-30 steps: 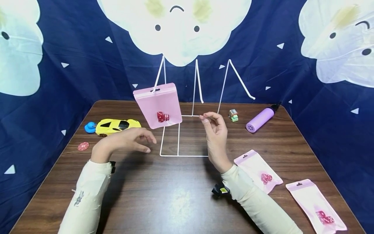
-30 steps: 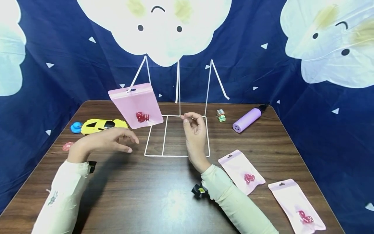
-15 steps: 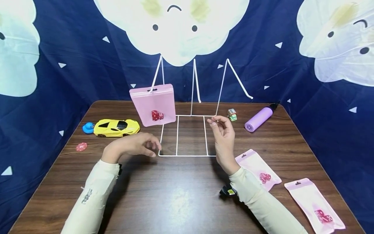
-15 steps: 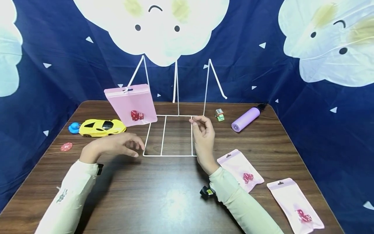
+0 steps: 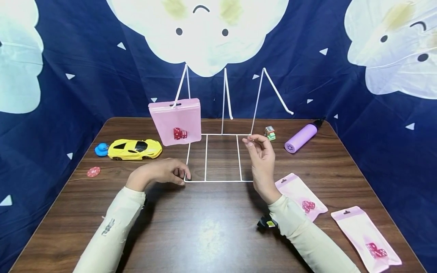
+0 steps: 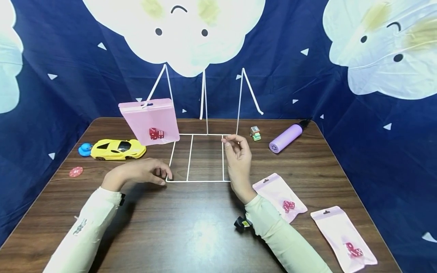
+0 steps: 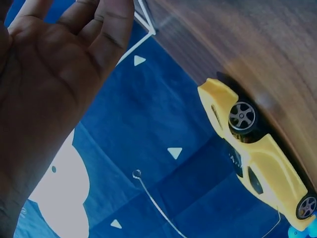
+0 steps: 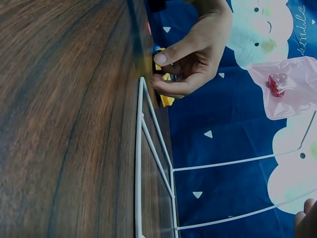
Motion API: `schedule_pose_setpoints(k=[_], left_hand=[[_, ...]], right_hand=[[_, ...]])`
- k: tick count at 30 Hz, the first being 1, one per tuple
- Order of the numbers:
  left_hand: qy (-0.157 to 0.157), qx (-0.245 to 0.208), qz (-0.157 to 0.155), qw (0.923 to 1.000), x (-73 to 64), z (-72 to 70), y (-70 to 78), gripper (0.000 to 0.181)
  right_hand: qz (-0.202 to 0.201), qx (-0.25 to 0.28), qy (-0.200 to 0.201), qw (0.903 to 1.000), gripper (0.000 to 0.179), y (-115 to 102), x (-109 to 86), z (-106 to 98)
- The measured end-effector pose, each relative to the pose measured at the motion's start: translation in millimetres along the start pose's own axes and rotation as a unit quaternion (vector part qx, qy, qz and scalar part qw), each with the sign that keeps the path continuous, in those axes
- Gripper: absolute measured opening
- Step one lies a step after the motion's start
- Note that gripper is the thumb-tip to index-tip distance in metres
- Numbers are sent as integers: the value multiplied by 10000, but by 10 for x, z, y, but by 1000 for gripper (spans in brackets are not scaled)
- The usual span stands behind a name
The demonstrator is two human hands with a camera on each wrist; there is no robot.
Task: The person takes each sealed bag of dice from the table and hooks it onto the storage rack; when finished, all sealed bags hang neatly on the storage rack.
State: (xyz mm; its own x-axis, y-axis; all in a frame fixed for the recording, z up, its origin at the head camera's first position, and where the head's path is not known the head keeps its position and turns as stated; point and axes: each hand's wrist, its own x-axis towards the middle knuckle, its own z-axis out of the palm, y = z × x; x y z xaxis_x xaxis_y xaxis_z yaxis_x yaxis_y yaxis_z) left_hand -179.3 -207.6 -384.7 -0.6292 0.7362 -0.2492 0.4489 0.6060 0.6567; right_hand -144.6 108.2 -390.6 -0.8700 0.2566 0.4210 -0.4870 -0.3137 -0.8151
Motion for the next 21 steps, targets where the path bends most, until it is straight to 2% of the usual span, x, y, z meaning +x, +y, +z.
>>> schedule_pose_setpoints(k=[11,21], left_hand=[[-101,-216,-226,9995,62,59,-93,12],[225,-52,-341,9991,122,101,-145,13]], right_hand=[[56,32,-27,10000,21,-29,-15,-61],[155,-74,46,9998,22,-12,-42,-212]])
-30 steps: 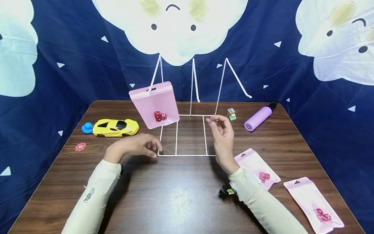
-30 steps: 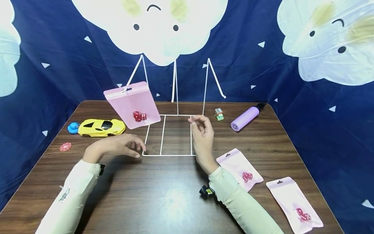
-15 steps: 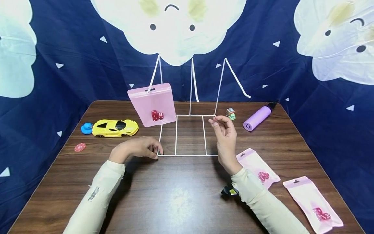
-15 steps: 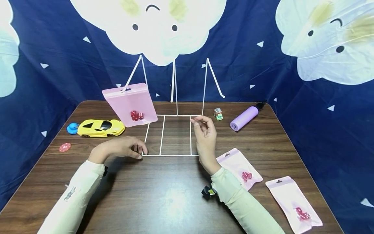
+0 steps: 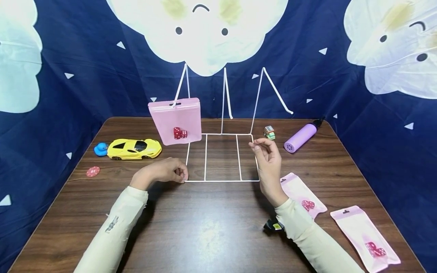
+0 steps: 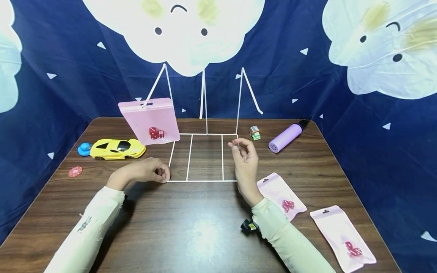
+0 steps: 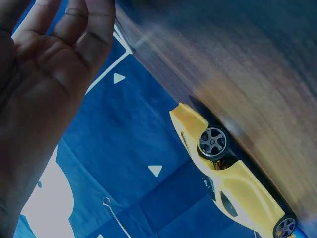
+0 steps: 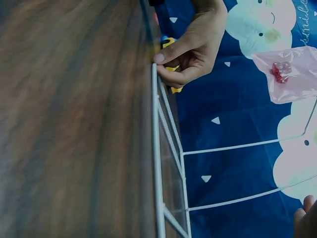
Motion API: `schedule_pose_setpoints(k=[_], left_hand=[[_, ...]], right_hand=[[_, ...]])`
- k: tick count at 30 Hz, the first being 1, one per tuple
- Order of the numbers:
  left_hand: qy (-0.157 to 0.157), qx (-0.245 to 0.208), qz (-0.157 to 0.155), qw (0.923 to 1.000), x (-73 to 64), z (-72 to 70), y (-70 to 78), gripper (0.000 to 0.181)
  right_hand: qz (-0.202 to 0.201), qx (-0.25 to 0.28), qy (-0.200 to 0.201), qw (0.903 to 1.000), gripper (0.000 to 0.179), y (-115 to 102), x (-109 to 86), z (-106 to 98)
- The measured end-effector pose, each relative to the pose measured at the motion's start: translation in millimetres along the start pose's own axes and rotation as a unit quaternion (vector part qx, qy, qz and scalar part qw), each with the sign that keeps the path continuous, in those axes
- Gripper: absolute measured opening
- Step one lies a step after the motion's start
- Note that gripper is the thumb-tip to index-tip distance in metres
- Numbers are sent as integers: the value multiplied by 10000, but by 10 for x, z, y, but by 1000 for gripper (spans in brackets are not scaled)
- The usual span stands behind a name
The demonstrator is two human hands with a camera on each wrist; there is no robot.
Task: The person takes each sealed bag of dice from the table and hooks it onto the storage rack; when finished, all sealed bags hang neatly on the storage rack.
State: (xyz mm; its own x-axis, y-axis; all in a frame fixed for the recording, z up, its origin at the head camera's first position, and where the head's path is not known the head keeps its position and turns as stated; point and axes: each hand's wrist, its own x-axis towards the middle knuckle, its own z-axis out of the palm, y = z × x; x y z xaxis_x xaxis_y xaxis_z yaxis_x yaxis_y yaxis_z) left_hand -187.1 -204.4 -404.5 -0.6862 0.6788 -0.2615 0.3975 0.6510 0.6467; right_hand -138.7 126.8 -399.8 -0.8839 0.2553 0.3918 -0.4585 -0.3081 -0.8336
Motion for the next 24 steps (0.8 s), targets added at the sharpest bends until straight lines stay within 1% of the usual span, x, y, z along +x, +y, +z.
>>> schedule_pose_setpoints(k=[6,9,13,16,20,24], left_hand=[[6,-60,-98,9999,11,-2,-9,13],[-17,-75,-83,9999,24,1,-16,13],[-18,-24,-38,10000,26,1,-21,13],[10,30,-13,10000,19,3,-22,13],[36,58,46,10000,26,12,-19,13],[23,8,24,10000,32,10,-12,13]], right_hand=[[67,-175,15,9998,19,7,-39,-149],[81,-283,124,9995,19,-16,-57,-238],[234,-335,237,9989,17,-23,-96,-363],[360,-395,209,9984,16,-33,-116,-450],[378,-610,110,9974,17,-84,-128,-576],[432,-836,136,9955,18,-136,-144,-710]])
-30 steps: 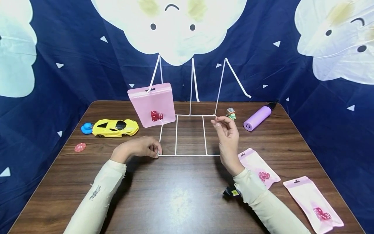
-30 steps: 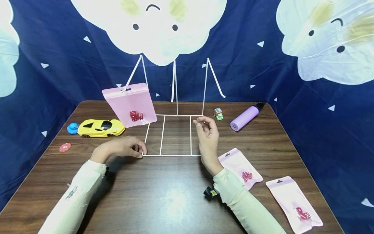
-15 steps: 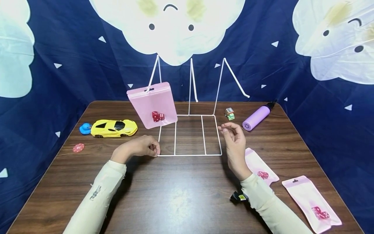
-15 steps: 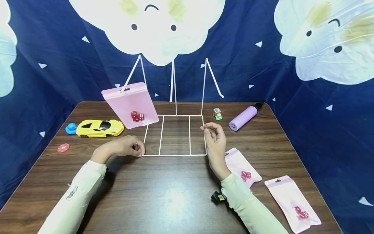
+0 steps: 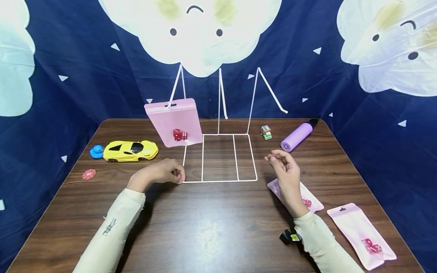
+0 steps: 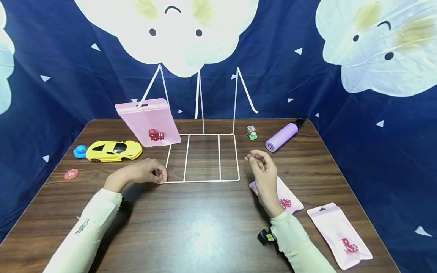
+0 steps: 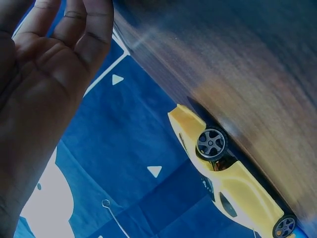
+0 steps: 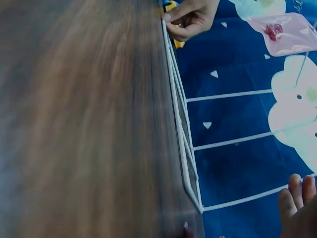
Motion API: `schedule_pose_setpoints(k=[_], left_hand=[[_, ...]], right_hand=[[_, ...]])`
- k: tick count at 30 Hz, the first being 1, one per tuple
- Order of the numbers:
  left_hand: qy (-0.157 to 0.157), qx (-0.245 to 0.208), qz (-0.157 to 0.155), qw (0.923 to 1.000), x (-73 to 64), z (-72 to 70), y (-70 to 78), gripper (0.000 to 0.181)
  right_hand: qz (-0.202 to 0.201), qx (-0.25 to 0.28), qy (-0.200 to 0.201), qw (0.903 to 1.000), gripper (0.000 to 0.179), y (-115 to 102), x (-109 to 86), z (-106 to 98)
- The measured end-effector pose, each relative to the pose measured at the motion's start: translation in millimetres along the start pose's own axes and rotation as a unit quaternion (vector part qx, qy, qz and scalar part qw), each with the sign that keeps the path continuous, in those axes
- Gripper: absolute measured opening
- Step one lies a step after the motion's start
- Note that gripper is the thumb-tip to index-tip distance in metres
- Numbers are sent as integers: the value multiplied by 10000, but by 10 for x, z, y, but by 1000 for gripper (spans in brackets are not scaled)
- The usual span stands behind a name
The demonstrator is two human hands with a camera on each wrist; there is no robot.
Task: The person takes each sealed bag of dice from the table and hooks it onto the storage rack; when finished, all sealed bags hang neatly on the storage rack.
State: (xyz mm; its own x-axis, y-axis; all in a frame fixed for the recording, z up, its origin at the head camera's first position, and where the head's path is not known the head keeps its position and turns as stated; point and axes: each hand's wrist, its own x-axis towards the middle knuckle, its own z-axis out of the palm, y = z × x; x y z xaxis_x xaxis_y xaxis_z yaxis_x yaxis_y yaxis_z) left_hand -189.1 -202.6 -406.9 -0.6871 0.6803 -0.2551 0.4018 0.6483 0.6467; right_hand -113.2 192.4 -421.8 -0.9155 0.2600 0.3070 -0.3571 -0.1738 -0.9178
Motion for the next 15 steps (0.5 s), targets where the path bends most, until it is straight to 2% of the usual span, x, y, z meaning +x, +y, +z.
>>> schedule_pose_setpoints(k=[8,15], left_hand=[[-2,-82,80,9999,-15,-21,7,13],[-1,44,157,9999,-2,-2,7,14]], right_hand=[[107,-312,43,9994,23,-39,-32,-172],[459,-855,42,9953,26,-97,-56,-326]])
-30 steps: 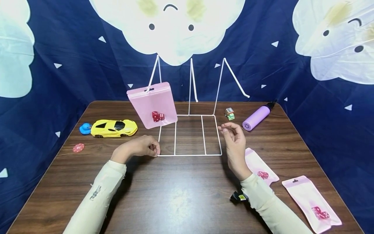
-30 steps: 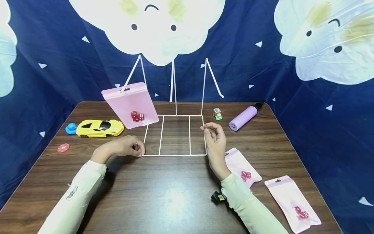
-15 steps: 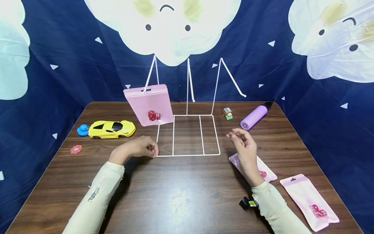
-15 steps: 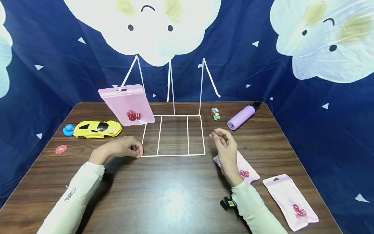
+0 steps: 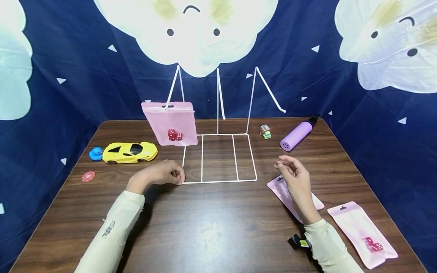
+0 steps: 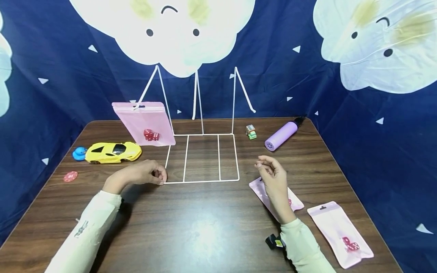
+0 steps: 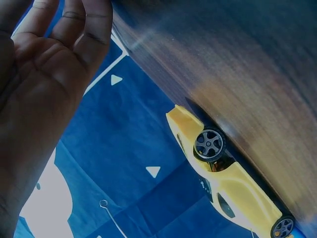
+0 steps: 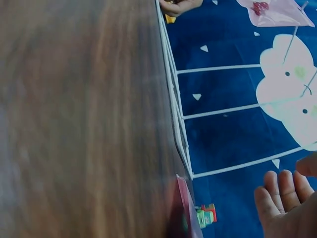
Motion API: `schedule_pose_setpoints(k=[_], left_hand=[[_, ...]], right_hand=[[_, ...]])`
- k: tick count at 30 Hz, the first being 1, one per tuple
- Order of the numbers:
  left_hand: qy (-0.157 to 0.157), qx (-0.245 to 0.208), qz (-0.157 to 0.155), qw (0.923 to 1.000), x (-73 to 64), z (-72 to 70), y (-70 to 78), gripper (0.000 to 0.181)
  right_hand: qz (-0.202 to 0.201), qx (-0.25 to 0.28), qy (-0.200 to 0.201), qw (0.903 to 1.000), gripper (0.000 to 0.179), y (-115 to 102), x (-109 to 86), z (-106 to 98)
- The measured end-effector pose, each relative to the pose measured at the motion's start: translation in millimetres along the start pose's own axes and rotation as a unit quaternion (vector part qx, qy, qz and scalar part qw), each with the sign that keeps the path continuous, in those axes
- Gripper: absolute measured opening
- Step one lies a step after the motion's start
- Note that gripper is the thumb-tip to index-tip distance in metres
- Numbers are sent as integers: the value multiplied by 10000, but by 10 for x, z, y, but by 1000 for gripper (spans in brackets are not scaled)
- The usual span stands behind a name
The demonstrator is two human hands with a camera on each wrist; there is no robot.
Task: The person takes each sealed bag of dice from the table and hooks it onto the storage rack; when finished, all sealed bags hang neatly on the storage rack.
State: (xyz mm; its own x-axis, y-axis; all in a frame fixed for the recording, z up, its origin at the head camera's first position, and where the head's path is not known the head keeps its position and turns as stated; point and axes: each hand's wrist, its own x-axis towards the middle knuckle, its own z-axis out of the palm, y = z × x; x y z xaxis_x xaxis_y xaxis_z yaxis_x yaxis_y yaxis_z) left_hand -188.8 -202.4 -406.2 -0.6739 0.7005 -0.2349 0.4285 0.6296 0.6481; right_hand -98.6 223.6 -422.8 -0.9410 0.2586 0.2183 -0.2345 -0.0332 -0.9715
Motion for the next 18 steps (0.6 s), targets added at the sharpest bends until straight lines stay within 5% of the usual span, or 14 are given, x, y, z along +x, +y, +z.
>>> schedule_pose_setpoints(k=[11,18], left_hand=[[-65,-84,20,9999,-14,-30,-7,15],[25,-30,28,10000,-22,4,-3,16]], right_hand=[[276,-49,82,9996,24,-41,-60,-190],[373,-700,-269,9965,24,-52,-74,-303]])
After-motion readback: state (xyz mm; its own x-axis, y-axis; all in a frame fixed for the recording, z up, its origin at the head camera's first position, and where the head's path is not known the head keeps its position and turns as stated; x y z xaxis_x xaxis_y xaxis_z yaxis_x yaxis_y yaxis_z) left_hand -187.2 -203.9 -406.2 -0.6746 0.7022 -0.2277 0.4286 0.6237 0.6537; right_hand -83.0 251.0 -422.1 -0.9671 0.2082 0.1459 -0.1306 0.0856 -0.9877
